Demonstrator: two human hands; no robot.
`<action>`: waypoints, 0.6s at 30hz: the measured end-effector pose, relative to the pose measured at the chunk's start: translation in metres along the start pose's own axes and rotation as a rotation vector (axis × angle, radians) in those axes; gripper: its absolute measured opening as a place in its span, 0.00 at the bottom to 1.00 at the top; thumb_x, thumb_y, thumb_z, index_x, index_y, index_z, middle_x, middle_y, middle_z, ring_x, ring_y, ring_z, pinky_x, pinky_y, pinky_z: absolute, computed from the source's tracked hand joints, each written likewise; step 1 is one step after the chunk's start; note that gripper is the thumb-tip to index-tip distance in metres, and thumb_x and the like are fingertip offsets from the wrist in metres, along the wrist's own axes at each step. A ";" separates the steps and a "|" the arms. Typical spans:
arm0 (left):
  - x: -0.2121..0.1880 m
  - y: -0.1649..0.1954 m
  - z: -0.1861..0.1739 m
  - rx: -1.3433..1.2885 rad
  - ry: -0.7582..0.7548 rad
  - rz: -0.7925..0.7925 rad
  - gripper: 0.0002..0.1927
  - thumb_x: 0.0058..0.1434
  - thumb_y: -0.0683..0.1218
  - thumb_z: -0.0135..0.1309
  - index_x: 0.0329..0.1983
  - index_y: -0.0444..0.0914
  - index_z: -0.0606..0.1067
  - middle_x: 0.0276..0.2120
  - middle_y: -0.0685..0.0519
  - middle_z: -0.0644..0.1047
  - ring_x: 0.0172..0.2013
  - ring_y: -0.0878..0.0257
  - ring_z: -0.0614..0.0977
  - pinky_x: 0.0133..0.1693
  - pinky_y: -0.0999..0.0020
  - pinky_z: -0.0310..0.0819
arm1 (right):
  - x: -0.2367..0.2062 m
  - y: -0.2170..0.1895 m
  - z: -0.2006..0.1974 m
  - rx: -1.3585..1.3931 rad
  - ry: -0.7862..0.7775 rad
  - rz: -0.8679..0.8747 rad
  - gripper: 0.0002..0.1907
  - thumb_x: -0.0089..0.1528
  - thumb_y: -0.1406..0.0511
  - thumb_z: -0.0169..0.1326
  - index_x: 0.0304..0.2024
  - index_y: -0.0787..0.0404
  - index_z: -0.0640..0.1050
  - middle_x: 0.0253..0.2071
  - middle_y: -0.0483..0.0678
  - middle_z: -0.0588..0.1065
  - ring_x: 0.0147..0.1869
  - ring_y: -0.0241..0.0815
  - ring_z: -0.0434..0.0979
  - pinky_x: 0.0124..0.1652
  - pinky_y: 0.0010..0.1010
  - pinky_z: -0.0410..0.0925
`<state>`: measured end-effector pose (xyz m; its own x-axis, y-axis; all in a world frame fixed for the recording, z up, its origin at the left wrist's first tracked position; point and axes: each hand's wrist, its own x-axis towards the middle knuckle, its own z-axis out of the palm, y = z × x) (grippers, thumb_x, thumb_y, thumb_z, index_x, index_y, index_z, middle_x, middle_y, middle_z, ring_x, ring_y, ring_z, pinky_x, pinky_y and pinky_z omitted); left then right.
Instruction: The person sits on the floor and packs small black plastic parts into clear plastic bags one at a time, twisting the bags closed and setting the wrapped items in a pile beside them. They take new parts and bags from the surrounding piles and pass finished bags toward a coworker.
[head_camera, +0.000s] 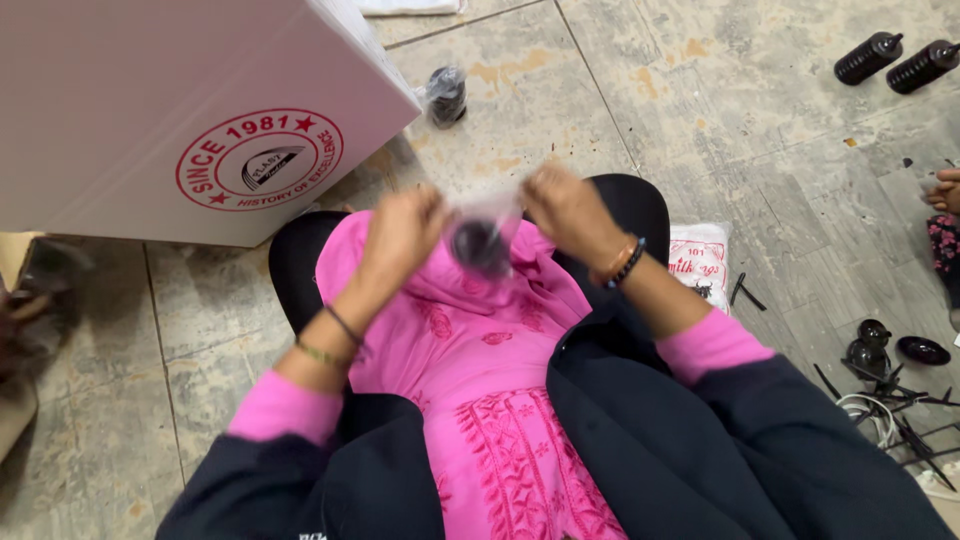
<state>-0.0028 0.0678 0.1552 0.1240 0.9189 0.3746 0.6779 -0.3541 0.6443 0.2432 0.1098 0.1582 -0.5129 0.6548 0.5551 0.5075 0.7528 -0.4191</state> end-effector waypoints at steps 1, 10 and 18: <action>0.012 0.002 -0.005 -0.060 0.137 0.066 0.08 0.62 0.42 0.64 0.33 0.33 0.77 0.27 0.42 0.78 0.26 0.50 0.80 0.30 0.60 0.73 | 0.006 -0.001 -0.003 -0.051 0.087 -0.010 0.05 0.67 0.69 0.60 0.39 0.65 0.77 0.39 0.54 0.75 0.41 0.55 0.77 0.39 0.39 0.70; 0.007 -0.016 0.038 -1.651 -0.076 -0.374 0.04 0.67 0.41 0.55 0.38 0.40 0.72 0.30 0.57 0.77 0.30 0.70 0.76 0.35 0.73 0.73 | -0.011 0.004 0.011 0.741 0.152 0.060 0.06 0.67 0.71 0.57 0.47 0.67 0.77 0.47 0.51 0.75 0.49 0.37 0.74 0.48 0.28 0.68; 0.008 -0.072 0.060 -1.185 -0.199 -0.720 0.08 0.64 0.45 0.57 0.31 0.40 0.71 0.30 0.52 0.81 0.24 0.71 0.76 0.25 0.76 0.67 | -0.023 0.026 0.037 0.265 0.063 0.210 0.05 0.65 0.71 0.61 0.38 0.65 0.77 0.37 0.50 0.75 0.38 0.43 0.77 0.38 0.33 0.70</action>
<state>-0.0072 0.1113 0.0722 0.1826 0.9330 -0.3101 -0.3587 0.3569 0.8625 0.2427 0.1171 0.1076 -0.3678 0.7983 0.4769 0.3958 0.5985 -0.6965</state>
